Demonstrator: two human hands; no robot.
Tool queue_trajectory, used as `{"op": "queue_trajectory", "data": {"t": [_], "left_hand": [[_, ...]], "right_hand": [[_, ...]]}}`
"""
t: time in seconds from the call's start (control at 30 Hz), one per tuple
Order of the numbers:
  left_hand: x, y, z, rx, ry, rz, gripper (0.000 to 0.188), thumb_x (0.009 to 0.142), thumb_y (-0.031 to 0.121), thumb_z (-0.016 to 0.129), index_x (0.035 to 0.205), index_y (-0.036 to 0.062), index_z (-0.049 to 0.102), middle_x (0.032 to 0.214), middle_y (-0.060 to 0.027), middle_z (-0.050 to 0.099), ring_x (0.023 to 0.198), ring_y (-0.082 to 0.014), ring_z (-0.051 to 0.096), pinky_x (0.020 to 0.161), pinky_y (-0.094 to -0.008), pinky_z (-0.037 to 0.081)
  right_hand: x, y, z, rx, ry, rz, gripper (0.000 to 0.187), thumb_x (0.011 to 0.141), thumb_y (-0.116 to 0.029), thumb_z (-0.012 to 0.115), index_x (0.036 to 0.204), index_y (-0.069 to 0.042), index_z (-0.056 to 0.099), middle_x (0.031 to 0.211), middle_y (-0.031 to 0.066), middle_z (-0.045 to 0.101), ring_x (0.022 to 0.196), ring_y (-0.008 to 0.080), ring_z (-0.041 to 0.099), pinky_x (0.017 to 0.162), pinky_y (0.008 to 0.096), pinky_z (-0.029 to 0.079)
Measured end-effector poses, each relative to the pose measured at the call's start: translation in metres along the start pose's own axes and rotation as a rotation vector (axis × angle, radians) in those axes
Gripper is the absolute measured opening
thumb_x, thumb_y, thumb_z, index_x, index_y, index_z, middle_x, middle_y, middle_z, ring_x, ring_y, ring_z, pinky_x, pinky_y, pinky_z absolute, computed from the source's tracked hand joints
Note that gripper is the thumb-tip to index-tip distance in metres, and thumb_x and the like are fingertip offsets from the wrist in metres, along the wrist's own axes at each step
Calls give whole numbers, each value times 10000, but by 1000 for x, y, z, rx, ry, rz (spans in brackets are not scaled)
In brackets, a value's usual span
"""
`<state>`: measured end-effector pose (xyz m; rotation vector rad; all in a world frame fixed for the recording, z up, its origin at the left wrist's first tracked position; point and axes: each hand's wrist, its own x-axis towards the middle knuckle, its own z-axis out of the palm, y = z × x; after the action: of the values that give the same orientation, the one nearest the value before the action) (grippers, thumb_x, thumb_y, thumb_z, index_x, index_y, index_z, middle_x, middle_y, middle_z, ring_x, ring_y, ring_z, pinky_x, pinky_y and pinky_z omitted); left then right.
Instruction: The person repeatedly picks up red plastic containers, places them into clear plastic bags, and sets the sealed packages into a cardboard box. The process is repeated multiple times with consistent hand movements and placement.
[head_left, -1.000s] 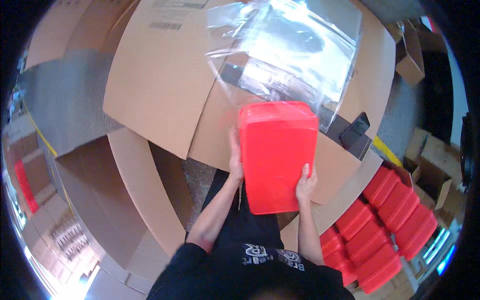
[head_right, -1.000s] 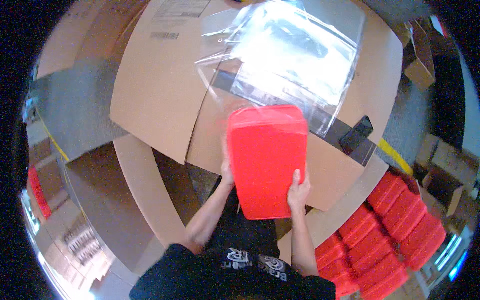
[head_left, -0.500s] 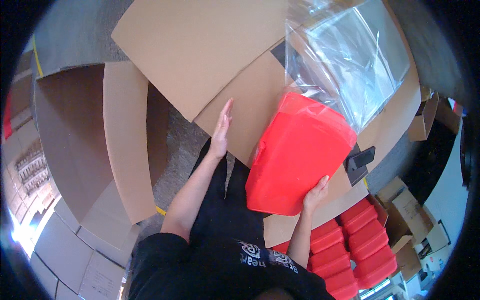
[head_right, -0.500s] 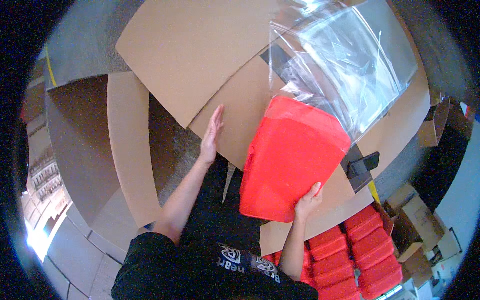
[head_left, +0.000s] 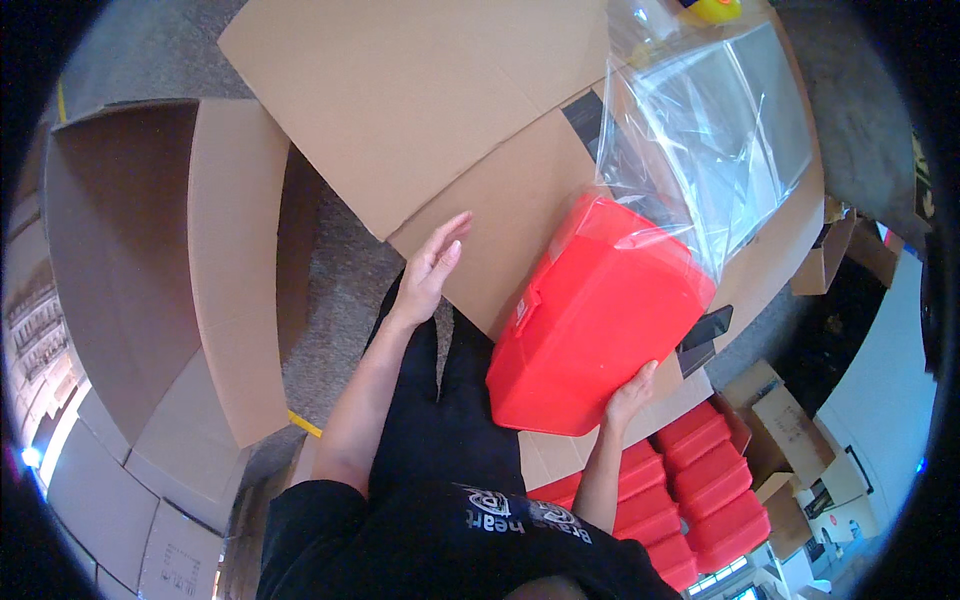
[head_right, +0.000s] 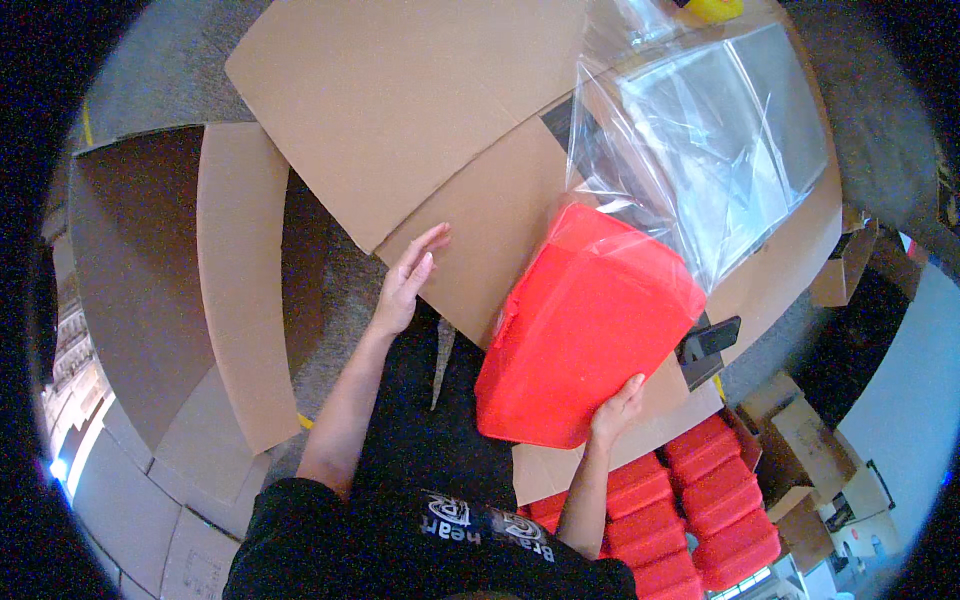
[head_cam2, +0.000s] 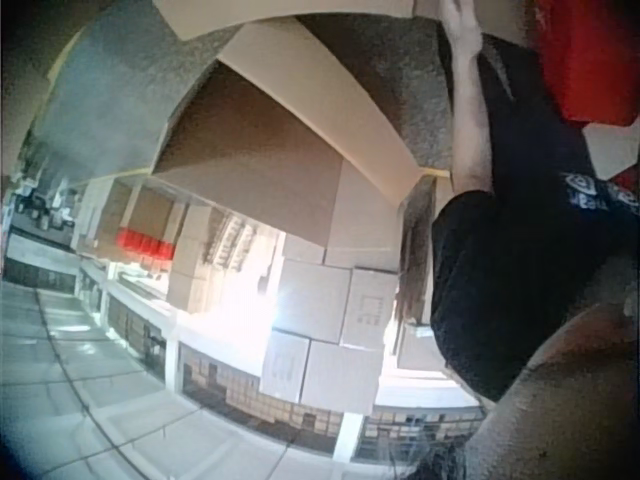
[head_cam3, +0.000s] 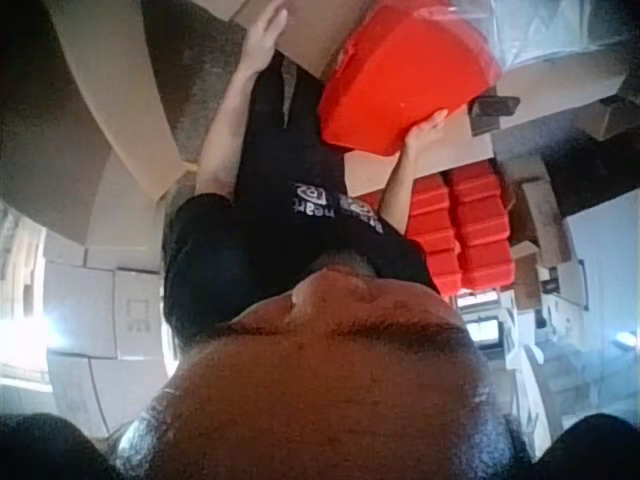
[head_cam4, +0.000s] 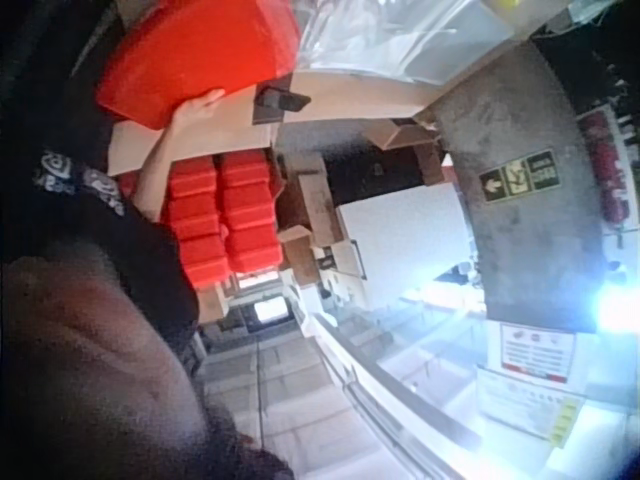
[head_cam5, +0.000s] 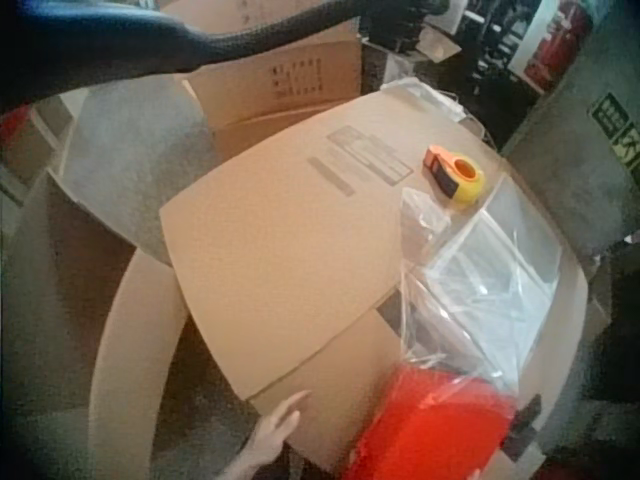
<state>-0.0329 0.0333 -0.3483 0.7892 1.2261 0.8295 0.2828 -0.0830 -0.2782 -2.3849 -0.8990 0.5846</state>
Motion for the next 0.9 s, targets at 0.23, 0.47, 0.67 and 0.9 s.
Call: {"op": "queue_trajectory", "data": {"t": [0.23, 0.47, 0.67, 0.9], "left_hand": [[5, 8, -9, 16, -11, 24, 519, 989, 334, 469, 1421, 55, 397, 1416, -124, 452, 1313, -217, 427, 1067, -343, 334], [5, 1, -8, 51, -10, 24, 482, 988, 308, 478, 1396, 55, 429, 1389, -115, 475, 1293, -207, 448, 1015, -319, 381], [6, 5, -6, 96, -26, 10, 464, 983, 297, 492, 1381, 62, 446, 1360, -113, 496, 1262, -204, 475, 985, -320, 405], [8, 7, -4, 137, -43, -1, 455, 975, 297, 502, 1378, 90, 462, 1324, -118, 533, 1240, -203, 496, 958, -319, 421]], "right_hand": [[1, 0, 1, -50, 15, 40, 604, 1037, -400, 275, 1131, 127, 554, 1074, 223, 633, 965, 296, 588, 879, 402, 436], [2, 3, 1, -59, 32, -19, 604, 1036, -396, 272, 1115, 129, 559, 1051, 236, 639, 944, 318, 593, 865, 410, 440], [0, 5, 1, -59, 38, 19, 608, 1034, -411, 278, 1110, 119, 567, 1039, 232, 643, 948, 325, 602, 857, 413, 446], [2, 7, 0, -16, -2, 15, 603, 1033, -418, 285, 1089, 105, 579, 1022, 208, 649, 943, 300, 602, 857, 412, 449]]}}
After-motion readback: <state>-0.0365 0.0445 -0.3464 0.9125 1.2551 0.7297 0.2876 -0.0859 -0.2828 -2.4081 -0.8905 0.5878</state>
